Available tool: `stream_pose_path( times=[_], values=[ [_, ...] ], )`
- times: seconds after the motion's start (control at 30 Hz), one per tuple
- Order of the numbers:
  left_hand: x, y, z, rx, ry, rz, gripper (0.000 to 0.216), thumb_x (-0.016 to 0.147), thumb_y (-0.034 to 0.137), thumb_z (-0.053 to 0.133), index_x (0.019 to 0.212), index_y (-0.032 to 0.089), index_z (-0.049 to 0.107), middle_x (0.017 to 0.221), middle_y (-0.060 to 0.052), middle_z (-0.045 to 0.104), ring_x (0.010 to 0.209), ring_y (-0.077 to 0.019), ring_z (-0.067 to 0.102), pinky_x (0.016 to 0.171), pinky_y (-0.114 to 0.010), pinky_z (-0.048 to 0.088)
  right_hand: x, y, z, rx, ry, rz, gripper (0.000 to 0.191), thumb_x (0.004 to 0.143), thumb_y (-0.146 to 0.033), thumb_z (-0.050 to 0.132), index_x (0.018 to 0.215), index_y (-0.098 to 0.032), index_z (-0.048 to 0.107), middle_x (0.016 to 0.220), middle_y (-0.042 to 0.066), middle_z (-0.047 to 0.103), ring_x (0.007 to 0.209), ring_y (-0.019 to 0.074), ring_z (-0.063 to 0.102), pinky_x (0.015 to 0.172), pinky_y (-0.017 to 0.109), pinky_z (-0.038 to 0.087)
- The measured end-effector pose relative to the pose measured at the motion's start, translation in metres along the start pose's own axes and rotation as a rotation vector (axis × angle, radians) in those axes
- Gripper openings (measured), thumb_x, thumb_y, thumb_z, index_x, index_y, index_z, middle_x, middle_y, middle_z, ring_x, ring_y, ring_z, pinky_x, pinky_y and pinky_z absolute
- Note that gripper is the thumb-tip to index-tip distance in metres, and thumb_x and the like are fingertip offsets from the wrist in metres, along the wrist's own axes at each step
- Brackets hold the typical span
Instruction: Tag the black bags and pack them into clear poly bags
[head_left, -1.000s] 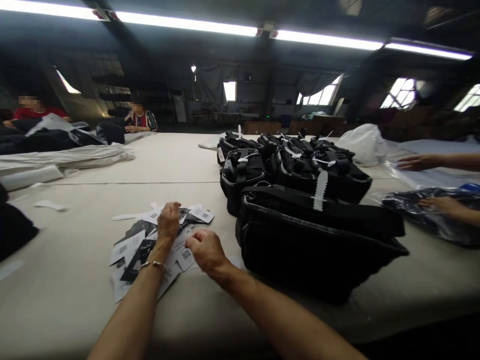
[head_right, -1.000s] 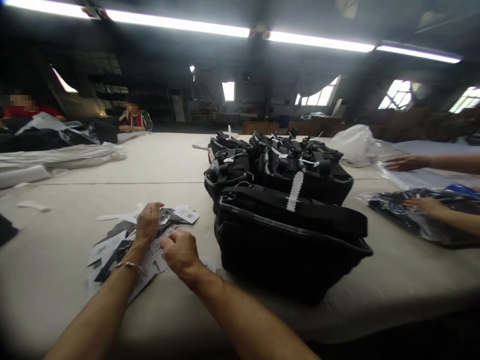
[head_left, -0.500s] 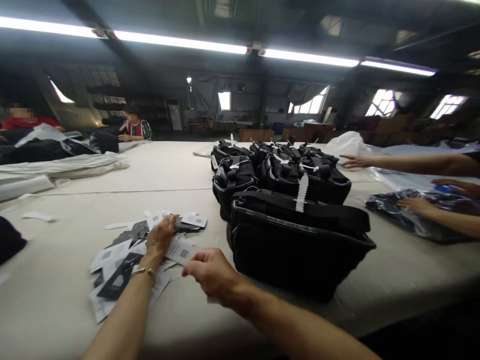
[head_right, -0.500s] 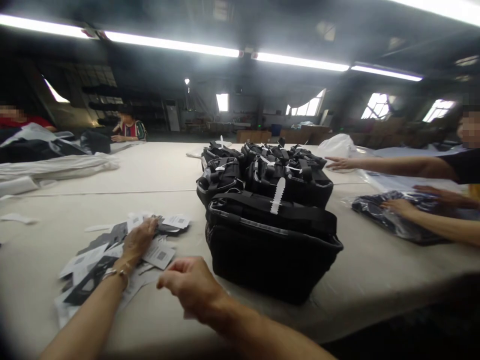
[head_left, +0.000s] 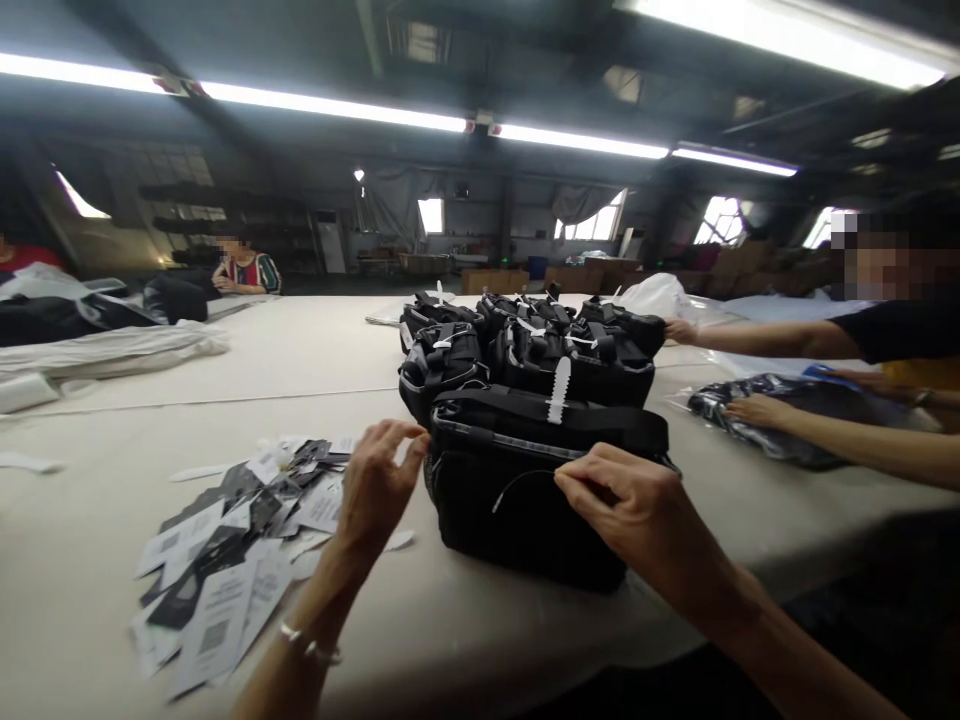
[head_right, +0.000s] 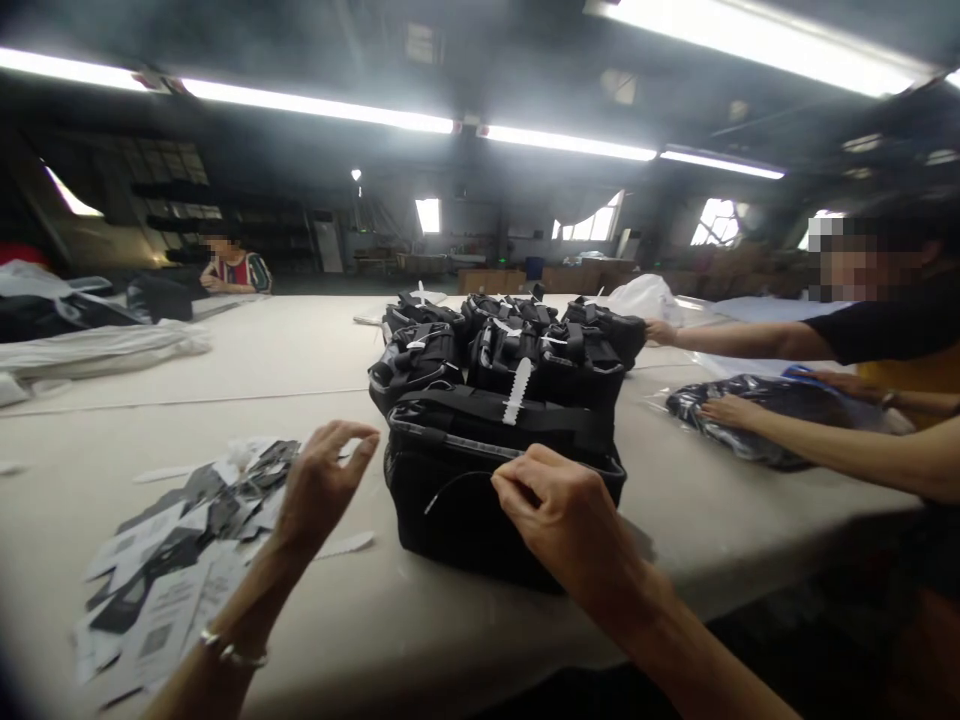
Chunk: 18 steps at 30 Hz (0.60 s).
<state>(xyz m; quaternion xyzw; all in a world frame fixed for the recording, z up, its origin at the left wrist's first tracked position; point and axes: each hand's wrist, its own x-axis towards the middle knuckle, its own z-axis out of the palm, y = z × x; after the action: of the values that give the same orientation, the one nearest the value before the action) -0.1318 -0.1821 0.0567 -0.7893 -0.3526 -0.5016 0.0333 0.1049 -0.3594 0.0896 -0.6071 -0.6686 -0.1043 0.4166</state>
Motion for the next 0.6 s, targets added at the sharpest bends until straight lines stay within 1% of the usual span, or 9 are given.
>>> stream_pose_path(
  times=[0.07, 0.17, 0.27, 0.37, 0.43, 0.6],
  values=[
    [0.003, 0.023, 0.013, -0.138, -0.117, -0.053, 0.019, 0.092, 0.036, 0.05, 0.09, 0.023, 0.064, 0.093, -0.005, 0.068, 0.092, -0.0239, 0.062, 0.085, -0.04, 0.049, 0.001, 0.0, 0.003, -0.124, 0.048, -0.046, 0.028, 0.094, -0.031, 0.052, 0.074, -0.023, 0.071, 0.07, 0.001, 0.065, 0.06, 0.0123, 0.059, 0.06, 0.024, 0.042],
    [0.005, 0.038, 0.025, -0.22, -0.158, -0.151, 0.02, 0.089, 0.038, 0.051, 0.091, 0.022, 0.064, 0.094, -0.005, 0.067, 0.094, -0.024, 0.061, 0.085, -0.04, 0.049, 0.0, 0.003, 0.007, -0.262, 0.115, -0.085, 0.026, 0.093, -0.03, 0.056, 0.072, -0.023, 0.07, 0.067, -0.002, 0.063, 0.058, 0.0101, 0.059, 0.057, 0.024, 0.035],
    [0.003, 0.045, 0.026, -0.281, -0.166, -0.188, 0.019, 0.086, 0.039, 0.055, 0.088, 0.023, 0.065, 0.093, -0.005, 0.067, 0.095, -0.0245, 0.06, 0.085, -0.04, 0.048, -0.001, 0.007, 0.012, -0.317, 0.115, -0.106, 0.024, 0.094, -0.032, 0.058, 0.075, -0.024, 0.071, 0.067, -0.003, 0.064, 0.059, 0.0102, 0.06, 0.057, 0.025, 0.031],
    [0.001, 0.051, 0.025, -0.302, -0.152, -0.24, 0.017, 0.081, 0.038, 0.058, 0.081, 0.022, 0.063, 0.087, -0.004, 0.066, 0.09, -0.0247, 0.059, 0.084, -0.041, 0.048, -0.001, 0.008, 0.017, -0.357, 0.11, -0.096, 0.027, 0.093, -0.03, 0.058, 0.069, -0.023, 0.067, 0.066, -0.003, 0.064, 0.06, 0.0111, 0.06, 0.058, 0.027, 0.029],
    [0.0, 0.053, 0.025, -0.322, -0.158, -0.278, 0.019, 0.082, 0.039, 0.057, 0.076, 0.022, 0.061, 0.083, -0.004, 0.065, 0.087, -0.0242, 0.059, 0.084, -0.04, 0.048, 0.0, 0.006, 0.02, -0.368, 0.119, -0.092, 0.029, 0.092, -0.027, 0.057, 0.065, -0.022, 0.064, 0.064, -0.003, 0.062, 0.058, 0.0112, 0.058, 0.058, 0.027, 0.028],
    [-0.001, 0.052, 0.028, -0.362, -0.166, -0.324, 0.02, 0.083, 0.041, 0.056, 0.076, 0.022, 0.061, 0.082, -0.003, 0.064, 0.085, -0.0232, 0.059, 0.082, -0.038, 0.046, -0.002, 0.002, 0.027, -0.372, 0.079, -0.095, 0.027, 0.09, -0.023, 0.057, 0.064, -0.021, 0.062, 0.063, -0.004, 0.06, 0.056, 0.0108, 0.057, 0.057, 0.029, 0.026]
  ],
)
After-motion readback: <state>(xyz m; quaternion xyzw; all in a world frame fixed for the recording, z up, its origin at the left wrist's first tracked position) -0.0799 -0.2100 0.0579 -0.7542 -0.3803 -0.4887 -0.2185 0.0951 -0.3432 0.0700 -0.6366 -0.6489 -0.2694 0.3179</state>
